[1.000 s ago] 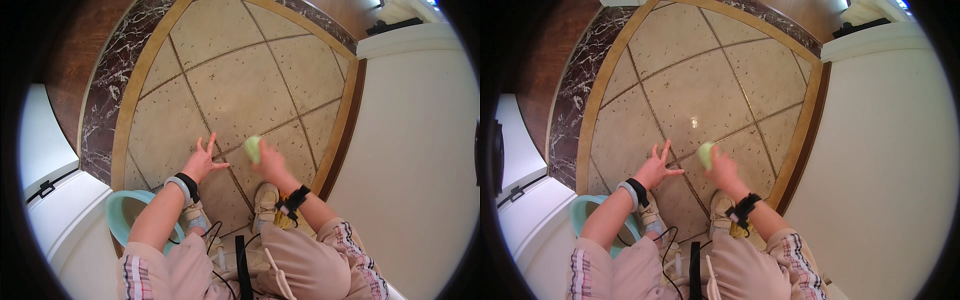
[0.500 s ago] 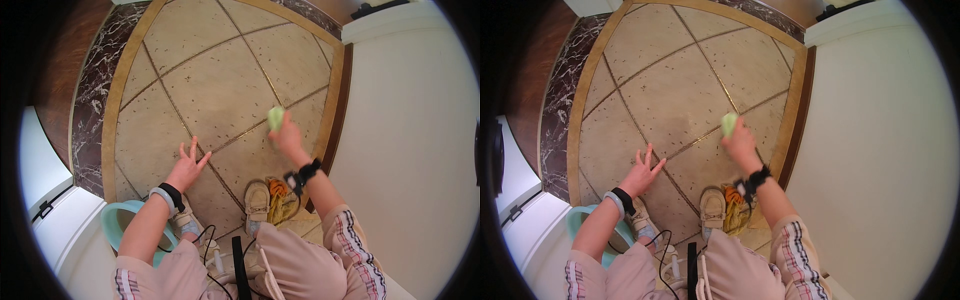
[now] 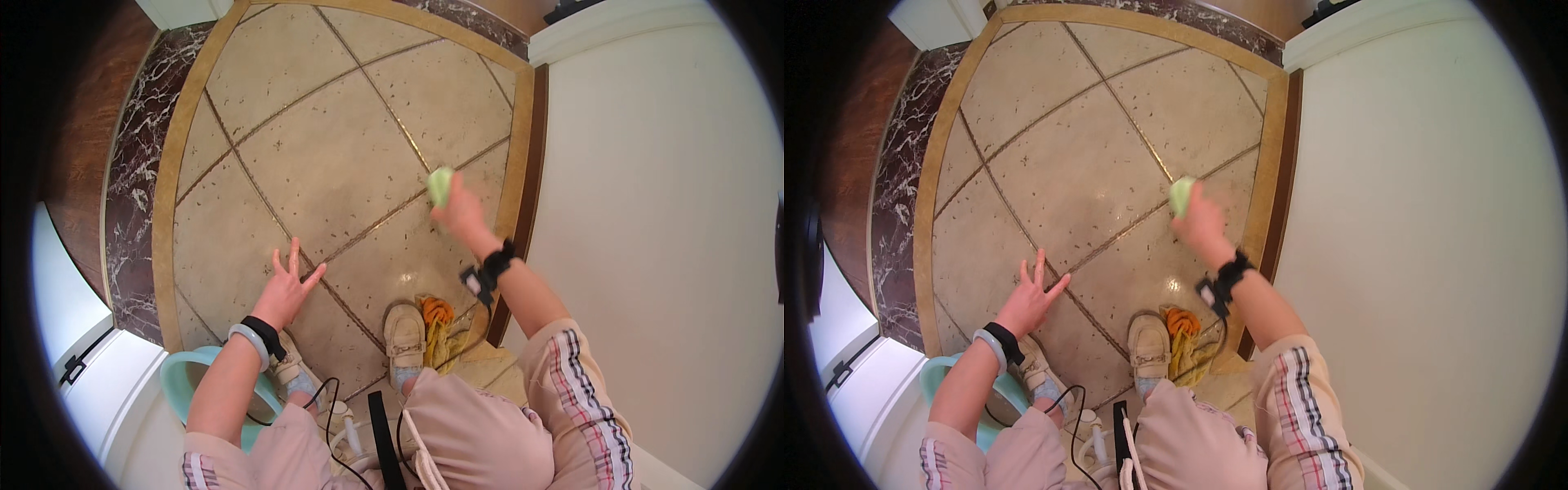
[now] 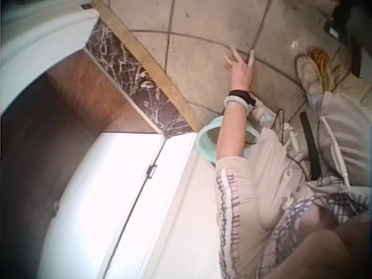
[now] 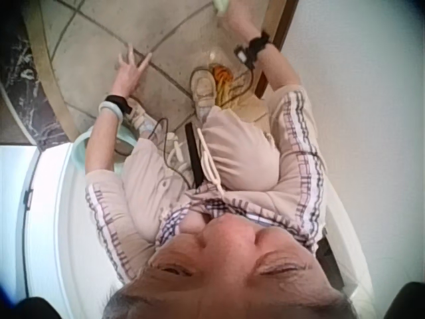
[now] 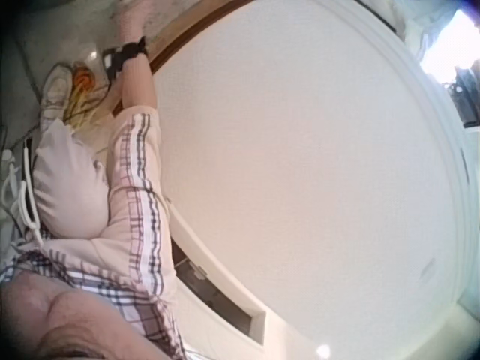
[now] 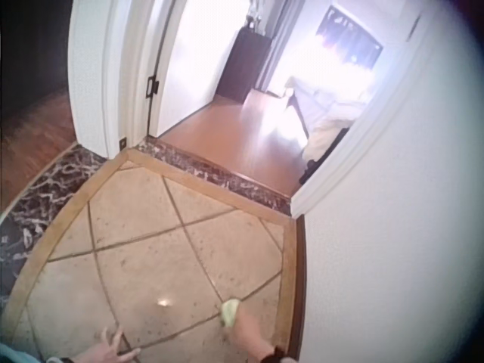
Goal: The person scrubs a tiled floor with a green sponge, then wrings a yellow cloth in a blue bucket of water and wipes the floor. The person repeats scrubbing and wiping motions across the same area.
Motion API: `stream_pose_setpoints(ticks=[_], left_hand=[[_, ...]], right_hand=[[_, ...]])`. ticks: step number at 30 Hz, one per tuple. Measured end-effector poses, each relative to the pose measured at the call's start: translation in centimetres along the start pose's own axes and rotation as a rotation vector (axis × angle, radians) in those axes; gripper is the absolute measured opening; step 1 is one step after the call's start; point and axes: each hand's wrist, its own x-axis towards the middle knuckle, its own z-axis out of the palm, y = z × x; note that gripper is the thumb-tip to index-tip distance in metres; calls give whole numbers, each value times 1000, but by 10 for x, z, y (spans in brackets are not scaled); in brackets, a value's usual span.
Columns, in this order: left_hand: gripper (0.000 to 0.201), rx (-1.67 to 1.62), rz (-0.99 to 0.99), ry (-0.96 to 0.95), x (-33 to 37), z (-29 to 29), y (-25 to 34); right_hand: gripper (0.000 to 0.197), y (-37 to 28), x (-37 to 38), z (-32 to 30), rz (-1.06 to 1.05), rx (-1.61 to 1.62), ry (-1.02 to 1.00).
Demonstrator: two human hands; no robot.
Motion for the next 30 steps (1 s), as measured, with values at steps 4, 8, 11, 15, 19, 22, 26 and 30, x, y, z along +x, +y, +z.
stream_pose_setpoints(ticks=[4,8,11,15,19,22,26,30], left_hand=[[100,-41,1,-28,-2,0,-1],[101,-110,2,-3,1,-4,-3],[102,-106,-1,-53,-1,-2,-4],[102,-213,-39,-67,0,-16,-6],[93,-259,-35,-38,0,-13,-3],[89,-335,-53,-139,-2,-37,-9],[90,-244,-53,-60,2,-20,-5],[91,-292,-43,-59,-2,-14,-5]], right_hand=[[69,2,-14,3,-102,-21,9],[72,28,17,-19,97,141,157],[74,8,-3,-7,-104,-47,43],[74,49,21,-11,-123,43,115],[69,36,29,-22,112,145,143],[70,0,-11,-16,-225,-110,-143],[67,64,34,-42,153,108,172],[69,30,26,-30,87,49,124]])
